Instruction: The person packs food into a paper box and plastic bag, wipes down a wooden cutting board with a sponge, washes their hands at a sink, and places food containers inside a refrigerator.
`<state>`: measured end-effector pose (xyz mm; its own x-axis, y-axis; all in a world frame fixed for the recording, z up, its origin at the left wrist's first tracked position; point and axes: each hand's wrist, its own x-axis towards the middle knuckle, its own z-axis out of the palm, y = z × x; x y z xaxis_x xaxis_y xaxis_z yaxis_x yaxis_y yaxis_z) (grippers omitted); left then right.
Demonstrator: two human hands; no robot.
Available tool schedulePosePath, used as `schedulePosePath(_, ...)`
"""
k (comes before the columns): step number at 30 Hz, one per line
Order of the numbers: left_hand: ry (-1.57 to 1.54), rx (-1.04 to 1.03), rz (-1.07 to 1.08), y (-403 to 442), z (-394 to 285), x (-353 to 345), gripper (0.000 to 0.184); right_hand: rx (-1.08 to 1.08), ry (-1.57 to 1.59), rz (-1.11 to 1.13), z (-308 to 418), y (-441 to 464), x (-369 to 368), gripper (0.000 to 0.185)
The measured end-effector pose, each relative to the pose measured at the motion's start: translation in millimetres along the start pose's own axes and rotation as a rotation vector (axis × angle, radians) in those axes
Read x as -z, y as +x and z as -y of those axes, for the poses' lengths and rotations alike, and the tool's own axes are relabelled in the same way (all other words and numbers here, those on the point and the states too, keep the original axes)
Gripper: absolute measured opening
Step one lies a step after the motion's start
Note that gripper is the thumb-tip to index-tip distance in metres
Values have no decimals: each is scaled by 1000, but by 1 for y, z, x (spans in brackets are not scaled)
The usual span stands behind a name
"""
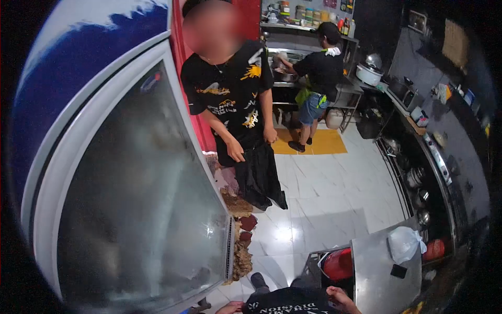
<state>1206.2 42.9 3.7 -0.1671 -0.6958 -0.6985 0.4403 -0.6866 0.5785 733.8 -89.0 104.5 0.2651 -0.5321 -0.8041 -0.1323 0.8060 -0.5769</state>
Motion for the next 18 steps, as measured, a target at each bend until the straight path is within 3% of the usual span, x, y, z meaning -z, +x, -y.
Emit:
schedulePosePath(2,-23,14,4,1,4,7,24,130,-100,-40,-49,32,20,13)
schedulePosePath(4,-67,45,7,-10,15,14,24,113,-60,2,-56,23,23,14)
schedulePosePath(5,-98,64,7,-20,23,14,24,80,-108,-121,-79,32,33,16)
schedulePosePath(6,-141,81,11,-28,27,13,24,46,-25,-34,-88,29,33,16)
schedulePosePath(8,-171,117,87,-30,24,8,24,117,-126,-137,-104,18,38,24)
schedulePosePath(9,-83,113,261,-20,8,4,22,44,-37,-137,-109,8,36,22)
schedulePosePath(10,-62,142,242,-10,22,19,21,-23,49,-132,-107,7,31,20)
schedulePosePath(11,-48,193,293,-7,4,14,21,-207,374,-174,-79,-12,5,19)
schedulePosePath(12,6,260,303,-5,-23,-1,20,-107,277,64,-80,-5,11,20)
schedulePosePath(14,-24,362,270,12,-7,18,20,-85,15,-3,-182,22,64,18)
schedulePosePath(17,32,371,213,33,-35,9,19,-140,173,-136,-54,13,11,14)
schedulePosePath(18,62,358,192,43,-47,4,19,-240,240,-222,-71,33,29,13)
